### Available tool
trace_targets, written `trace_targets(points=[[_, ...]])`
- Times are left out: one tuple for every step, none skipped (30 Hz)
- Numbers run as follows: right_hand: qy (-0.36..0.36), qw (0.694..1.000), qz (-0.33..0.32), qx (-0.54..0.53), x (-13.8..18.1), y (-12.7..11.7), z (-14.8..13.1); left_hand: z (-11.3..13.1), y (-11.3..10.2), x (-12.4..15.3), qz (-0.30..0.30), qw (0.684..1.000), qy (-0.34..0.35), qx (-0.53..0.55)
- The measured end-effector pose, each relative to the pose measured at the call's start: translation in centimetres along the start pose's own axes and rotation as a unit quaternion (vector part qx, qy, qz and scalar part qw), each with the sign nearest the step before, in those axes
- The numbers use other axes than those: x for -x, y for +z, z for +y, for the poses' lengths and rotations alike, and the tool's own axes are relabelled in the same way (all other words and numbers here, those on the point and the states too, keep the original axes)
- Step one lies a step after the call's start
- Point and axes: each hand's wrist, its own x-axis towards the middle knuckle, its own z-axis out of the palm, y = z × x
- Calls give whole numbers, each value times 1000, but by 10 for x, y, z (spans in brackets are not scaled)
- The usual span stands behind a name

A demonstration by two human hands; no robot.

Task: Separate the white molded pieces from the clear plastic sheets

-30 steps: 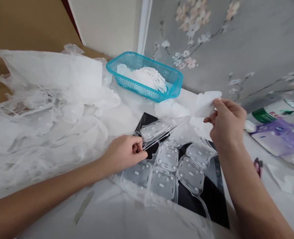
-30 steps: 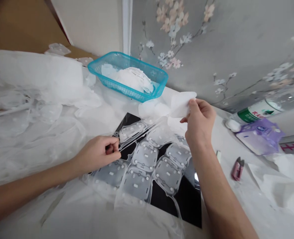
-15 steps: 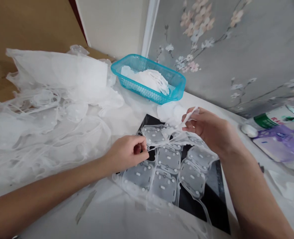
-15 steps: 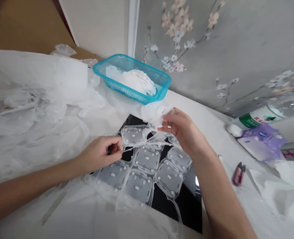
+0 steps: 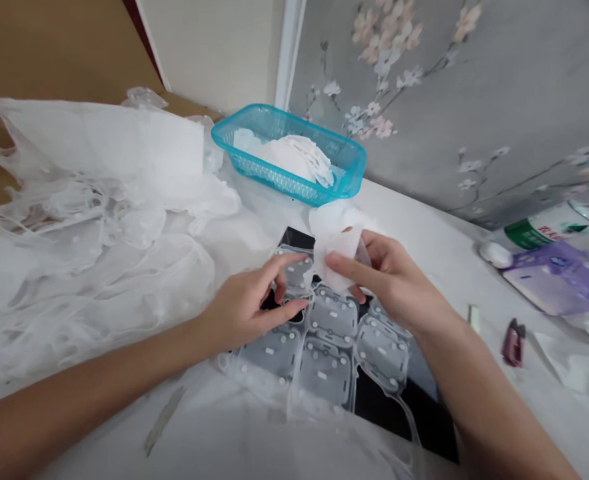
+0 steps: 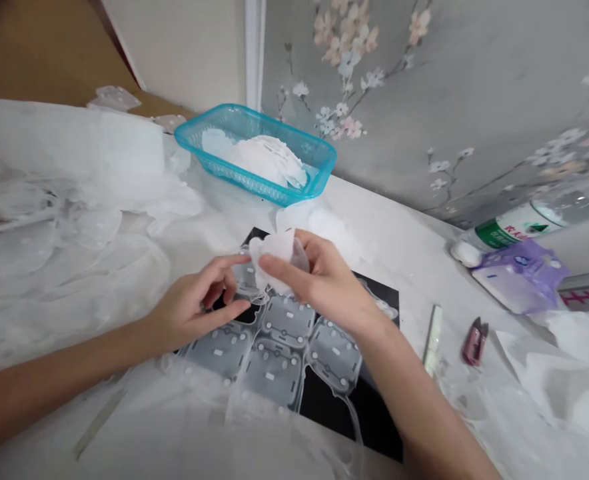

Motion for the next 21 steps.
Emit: trace_targets(points=[[5, 1000, -23, -8, 1, 4, -1, 0, 0, 0, -26, 999, 14, -17], [10, 999, -43, -17, 2, 7, -2, -1, 0, 0, -38, 998, 28, -35], [14, 998, -59, -26, 2, 9, -2, -2, 1, 0, -40, 997, 42, -52], [18, 997, -68, -33, 2, 11, -2, -3, 2, 0, -35, 996, 55, -65], [20, 997, -69, -39, 2, 12, -1, -3, 3, 0, -25, 995, 67, -74], [20, 997, -62, -44, 2, 13, -1, -4, 4, 0, -12, 994, 74, -80], [16, 998, -44, -48, 2, 14, 0, -4, 4, 0, -3, 994, 76, -81], [13, 998, -17, -51, 1, 14, 2, -5, 4, 0, 0, 994, 73, -78], [11, 998, 15, -53, 0, 15, 3, -4, 4, 0, -1, 995, 64, -71], [12, 997, 49, -52, -2, 14, 4, -4, 4, -1, -2, 997, 50, -63], [13, 995, 85, -52, -4, 13, 5, -4, 3, -1, -4, 998, 34, -56], [13, 990, 128, -52, -5, 10, 5, -3, 2, -1, -7, 998, 24, -55], [10, 983, 179, -52, -7, 6, 6, -3, 2, 0, -14, 998, 21, -61], [-5, 969, 241, -49, -9, -1, 7, -4, 2, 0, -21, 997, 25, -74], [-30, 950, 309, -39, -11, -9, 8, -4, 3, 0, -30, 995, 32, -87], [-58, 926, 372, -17, -14, -18, 10, -4, 3, 1, -36, 994, 38, -96], [-84, 904, 418, 18, -16, -28, 13, -4, 4, 2, -39, 994, 40, -96], [-100, 890, 441, 65, -18, -38, 16, -4, 5, 2, -37, 995, 34, -86], [-102, 885, 439, 115, -21, -47, 21, -4, 5, 3, -32, 997, 25, -68], [-90, 890, 417, 160, -23, -54, 26, -3, 5, 3, -26, 999, 15, -44], [-66, 903, 374, 201, -25, -59, 31, -2, 5, 4, -22, 1000, 8, -17]])
